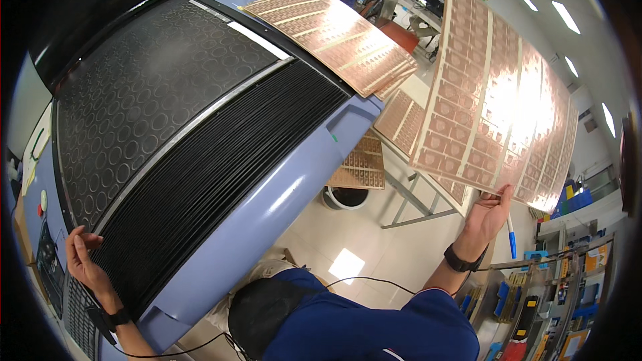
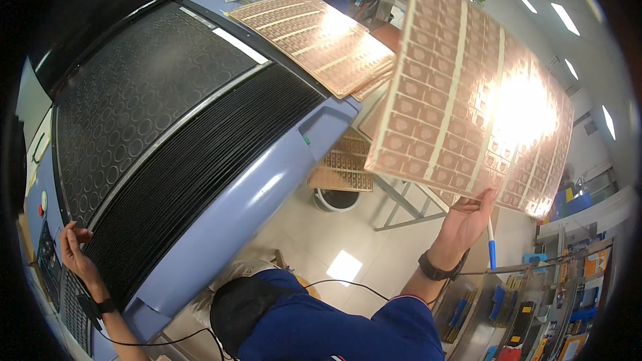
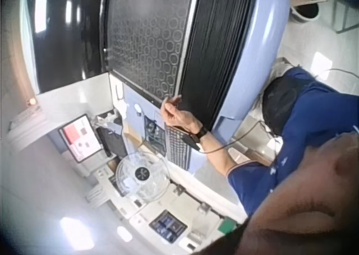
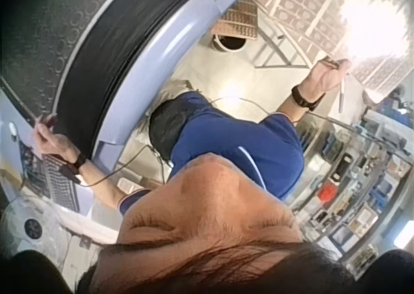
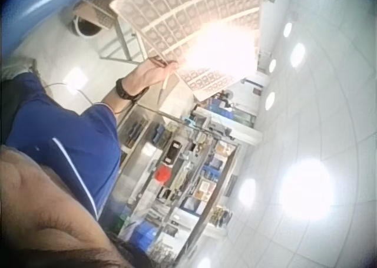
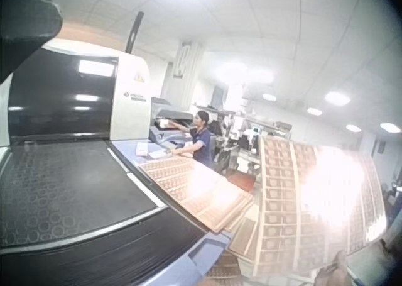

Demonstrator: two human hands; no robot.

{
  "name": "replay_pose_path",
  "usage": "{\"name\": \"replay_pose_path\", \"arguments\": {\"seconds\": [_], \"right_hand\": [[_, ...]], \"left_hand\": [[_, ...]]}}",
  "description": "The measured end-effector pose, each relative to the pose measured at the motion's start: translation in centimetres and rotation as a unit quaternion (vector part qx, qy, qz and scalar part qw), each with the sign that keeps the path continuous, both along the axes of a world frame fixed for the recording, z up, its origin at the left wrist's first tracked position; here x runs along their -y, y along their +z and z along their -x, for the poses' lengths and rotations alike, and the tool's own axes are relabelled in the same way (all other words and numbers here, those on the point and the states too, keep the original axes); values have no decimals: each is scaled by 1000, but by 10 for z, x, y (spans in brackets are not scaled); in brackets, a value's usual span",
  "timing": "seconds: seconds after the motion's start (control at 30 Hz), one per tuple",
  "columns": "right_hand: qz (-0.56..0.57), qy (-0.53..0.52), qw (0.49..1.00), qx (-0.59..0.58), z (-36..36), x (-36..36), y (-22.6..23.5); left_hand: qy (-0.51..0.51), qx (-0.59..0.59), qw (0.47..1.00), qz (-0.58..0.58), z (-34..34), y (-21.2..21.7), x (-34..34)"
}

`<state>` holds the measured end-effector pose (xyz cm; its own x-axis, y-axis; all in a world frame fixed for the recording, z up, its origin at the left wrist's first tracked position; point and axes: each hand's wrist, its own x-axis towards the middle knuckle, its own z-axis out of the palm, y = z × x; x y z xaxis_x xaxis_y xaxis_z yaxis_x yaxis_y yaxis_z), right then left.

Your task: Inspecting and marking metal PCB panels on an industrial conveyor machine.

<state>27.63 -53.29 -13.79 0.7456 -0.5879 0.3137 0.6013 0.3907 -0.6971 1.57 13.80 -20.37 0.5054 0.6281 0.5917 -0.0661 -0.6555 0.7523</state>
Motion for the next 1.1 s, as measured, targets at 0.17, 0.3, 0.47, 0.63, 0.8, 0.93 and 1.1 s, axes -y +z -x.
{"name": "replay_pose_path", "arguments": {"seconds": [0.17, 0.3, 0.47, 0.63, 0.8, 0.93, 1.1], "right_hand": [[-15, 210, 974, 87, 2, -81, 23], [-8, 217, 973, 83, -17, -158, 32], [250, 142, 953, 98, -51, -281, 52], [467, 117, 857, 185, -102, -412, 20], [701, 237, 544, 395, -64, -518, -35], [708, 472, 440, 289, -44, -518, -40], [754, 405, 397, 331, -38, -508, -42]], "left_hand": [[34, 0, 999, 37, 14, 0, 6], [51, 12, 994, 94, 4, 12, 19], [39, -12, 992, 116, -2, 19, 28], [74, 29, 992, 103, 0, 29, 27], [140, 20, 988, 59, 9, 29, 13], [192, -229, 954, -31, 9, 30, 14], [161, -395, 894, -136, 10, 15, 20]]}}
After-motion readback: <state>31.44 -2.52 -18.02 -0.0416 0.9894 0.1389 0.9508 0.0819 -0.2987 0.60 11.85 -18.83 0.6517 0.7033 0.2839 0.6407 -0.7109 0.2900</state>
